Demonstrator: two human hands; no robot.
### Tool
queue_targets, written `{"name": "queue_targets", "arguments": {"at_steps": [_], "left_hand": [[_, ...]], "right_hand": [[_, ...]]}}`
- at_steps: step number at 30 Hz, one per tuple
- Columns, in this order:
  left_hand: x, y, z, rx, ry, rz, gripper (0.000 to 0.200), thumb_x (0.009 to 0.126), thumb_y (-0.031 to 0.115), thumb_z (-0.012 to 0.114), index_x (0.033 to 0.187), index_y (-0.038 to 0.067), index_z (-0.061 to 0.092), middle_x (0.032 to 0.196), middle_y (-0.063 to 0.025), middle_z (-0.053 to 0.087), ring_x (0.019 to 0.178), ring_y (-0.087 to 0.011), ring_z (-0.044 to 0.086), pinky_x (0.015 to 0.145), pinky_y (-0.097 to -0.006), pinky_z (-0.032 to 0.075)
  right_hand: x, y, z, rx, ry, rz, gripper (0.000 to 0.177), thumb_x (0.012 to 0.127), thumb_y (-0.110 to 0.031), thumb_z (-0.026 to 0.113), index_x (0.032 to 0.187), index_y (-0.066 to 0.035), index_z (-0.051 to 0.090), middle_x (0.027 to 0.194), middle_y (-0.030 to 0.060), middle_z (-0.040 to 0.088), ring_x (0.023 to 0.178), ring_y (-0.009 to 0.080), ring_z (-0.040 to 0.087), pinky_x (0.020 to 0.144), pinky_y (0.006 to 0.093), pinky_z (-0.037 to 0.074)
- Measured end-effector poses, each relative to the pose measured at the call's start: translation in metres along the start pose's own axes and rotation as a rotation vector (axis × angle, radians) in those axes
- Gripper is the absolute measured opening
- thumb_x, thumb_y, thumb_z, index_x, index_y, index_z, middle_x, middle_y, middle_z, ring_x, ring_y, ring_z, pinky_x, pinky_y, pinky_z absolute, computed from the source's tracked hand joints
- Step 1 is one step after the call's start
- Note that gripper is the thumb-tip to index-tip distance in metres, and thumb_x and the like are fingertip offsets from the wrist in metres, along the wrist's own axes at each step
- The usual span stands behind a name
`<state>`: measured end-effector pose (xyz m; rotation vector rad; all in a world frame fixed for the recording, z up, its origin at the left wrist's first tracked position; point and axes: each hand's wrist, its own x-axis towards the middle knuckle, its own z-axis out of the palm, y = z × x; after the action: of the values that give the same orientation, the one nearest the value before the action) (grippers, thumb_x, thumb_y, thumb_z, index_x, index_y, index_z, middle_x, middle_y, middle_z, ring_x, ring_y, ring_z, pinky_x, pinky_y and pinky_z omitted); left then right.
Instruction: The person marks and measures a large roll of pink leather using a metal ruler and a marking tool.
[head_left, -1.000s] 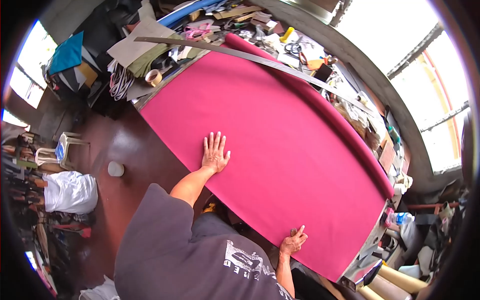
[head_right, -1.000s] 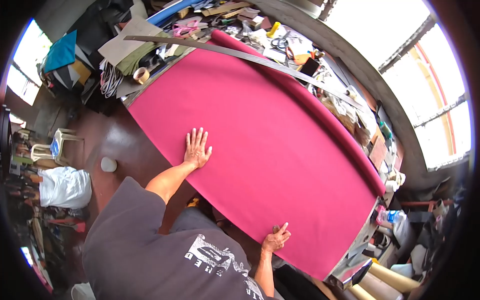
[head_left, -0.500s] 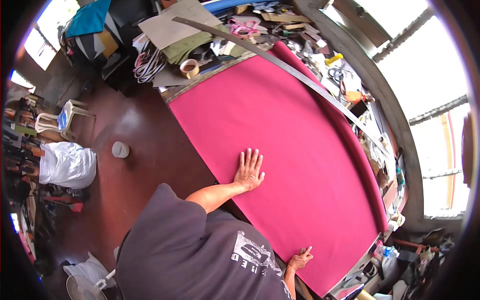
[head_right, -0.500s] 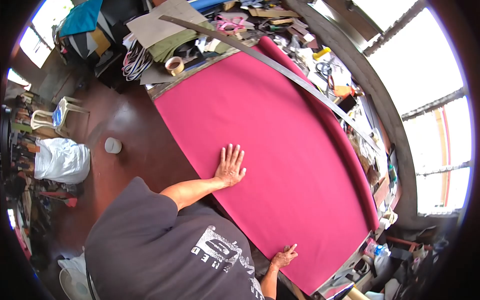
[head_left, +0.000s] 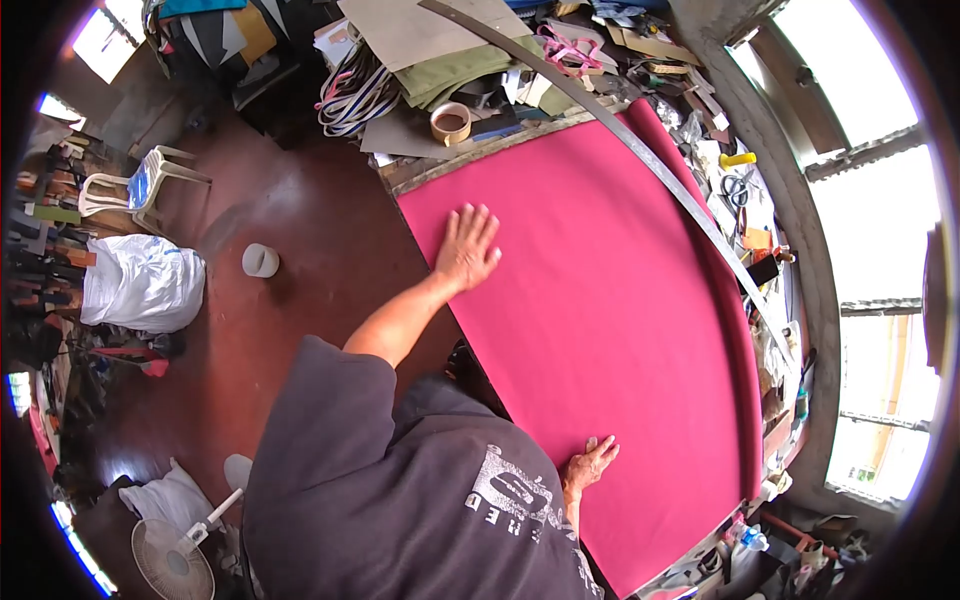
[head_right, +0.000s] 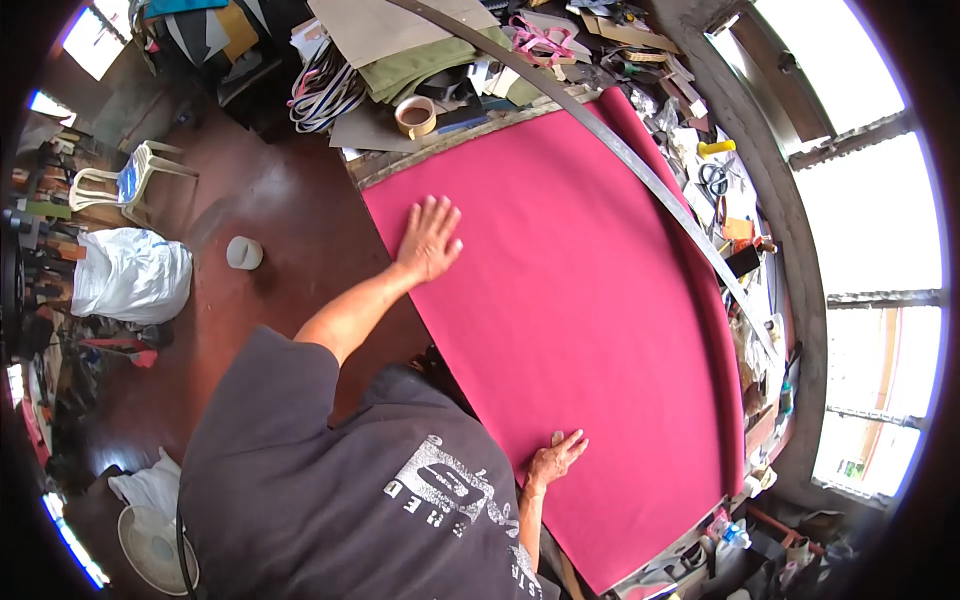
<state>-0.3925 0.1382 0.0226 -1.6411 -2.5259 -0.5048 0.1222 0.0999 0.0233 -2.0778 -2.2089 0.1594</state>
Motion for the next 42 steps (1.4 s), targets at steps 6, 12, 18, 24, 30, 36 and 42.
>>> {"name": "queue_targets", "arguments": {"at_steps": [6, 12, 18, 24, 30, 36, 42], "left_hand": [[0.025, -0.046, 0.008, 0.144, 0.044, -0.322, 0.069, 0.094, 0.046, 0.048, 0.149, 0.007, 0.035, 0.158, -0.018, 0.023, 0.145, -0.0455, 0.015, 0.117, -0.0608, 0.01], [0.027, -0.042, 0.006, 0.138, -0.018, -0.345, 0.071, 0.095, 0.046, 0.045, 0.151, 0.007, 0.029, 0.16, -0.0182, 0.017, 0.146, -0.0465, 0.009, 0.117, -0.0611, 0.006], [0.028, -0.023, 0.02, 0.184, 0.031, -0.222, 0.061, 0.096, 0.036, 0.05, 0.145, 0.001, 0.038, 0.155, -0.0249, 0.024, 0.144, -0.0492, 0.013, 0.114, -0.0664, 0.008], [0.006, 0.104, 0.037, -0.127, -0.071, 0.238, 0.061, 0.095, 0.038, 0.051, 0.143, 0.002, 0.042, 0.152, -0.0264, 0.029, 0.143, -0.0485, 0.018, 0.115, -0.0646, 0.012], [0.049, 0.166, 0.038, -0.689, -0.293, 0.13, 0.038, 0.093, 0.027, 0.06, 0.119, 0.0, 0.063, 0.118, -0.0204, 0.065, 0.117, -0.035, 0.058, 0.103, -0.0529, 0.041], [0.152, 0.201, -0.227, -1.577, -0.417, 0.358, 0.016, 0.095, 0.007, 0.06, 0.107, 0.001, 0.069, 0.095, -0.0062, 0.068, 0.087, -0.0112, 0.064, 0.077, -0.0261, 0.053], [0.135, 0.208, -0.408, -1.972, -0.358, 1.424, 0.014, 0.089, 0.013, 0.067, 0.086, 0.0, 0.065, 0.083, -0.0124, 0.069, 0.064, -0.0199, 0.064, 0.058, -0.03, 0.053]], "right_hand": [[0.0, 0.001, 0.003, -0.028, -0.043, 0.038, 0.057, 0.094, -0.014, 0.054, 0.147, -0.006, 0.035, 0.15, 0.0263, 0.033, 0.134, 0.043, 0.04, 0.097, 0.0485, 0.047], [-0.001, -0.007, 0.003, -0.027, -0.035, 0.112, 0.066, 0.086, -0.009, 0.056, 0.148, -0.008, 0.034, 0.152, 0.0195, 0.032, 0.133, 0.0411, 0.041, 0.095, 0.047, 0.048], [0.001, -0.015, -0.009, 0.024, -0.043, 0.085, 0.053, 0.096, -0.02, 0.055, 0.144, -0.006, 0.04, 0.151, 0.0135, 0.038, 0.124, 0.0422, 0.049, 0.089, 0.0478, 0.051], [0.004, -0.03, -0.024, 0.06, -0.08, 0.147, 0.056, 0.091, -0.014, 0.058, 0.144, -0.006, 0.04, 0.151, 0.0133, 0.038, 0.123, 0.0435, 0.05, 0.093, 0.0499, 0.049], [0.002, -0.02, -0.014, 0.051, 0.007, 0.083, 0.061, 0.086, -0.007, 0.059, 0.144, -0.003, 0.039, 0.149, 0.0151, 0.04, 0.122, 0.0449, 0.05, 0.093, 0.0504, 0.049], [0.0, -0.017, -0.013, 0.022, 0.053, 0.066, 0.06, 0.087, -0.008, 0.059, 0.143, -0.003, 0.039, 0.149, 0.0144, 0.04, 0.112, 0.0423, 0.055, 0.087, 0.0484, 0.051], [0.004, -0.023, -0.018, 0.011, 0.064, 0.095, 0.056, 0.089, -0.014, 0.06, 0.142, -0.003, 0.042, 0.148, 0.0132, 0.042, 0.105, 0.0392, 0.057, 0.083, 0.0466, 0.052]]}}
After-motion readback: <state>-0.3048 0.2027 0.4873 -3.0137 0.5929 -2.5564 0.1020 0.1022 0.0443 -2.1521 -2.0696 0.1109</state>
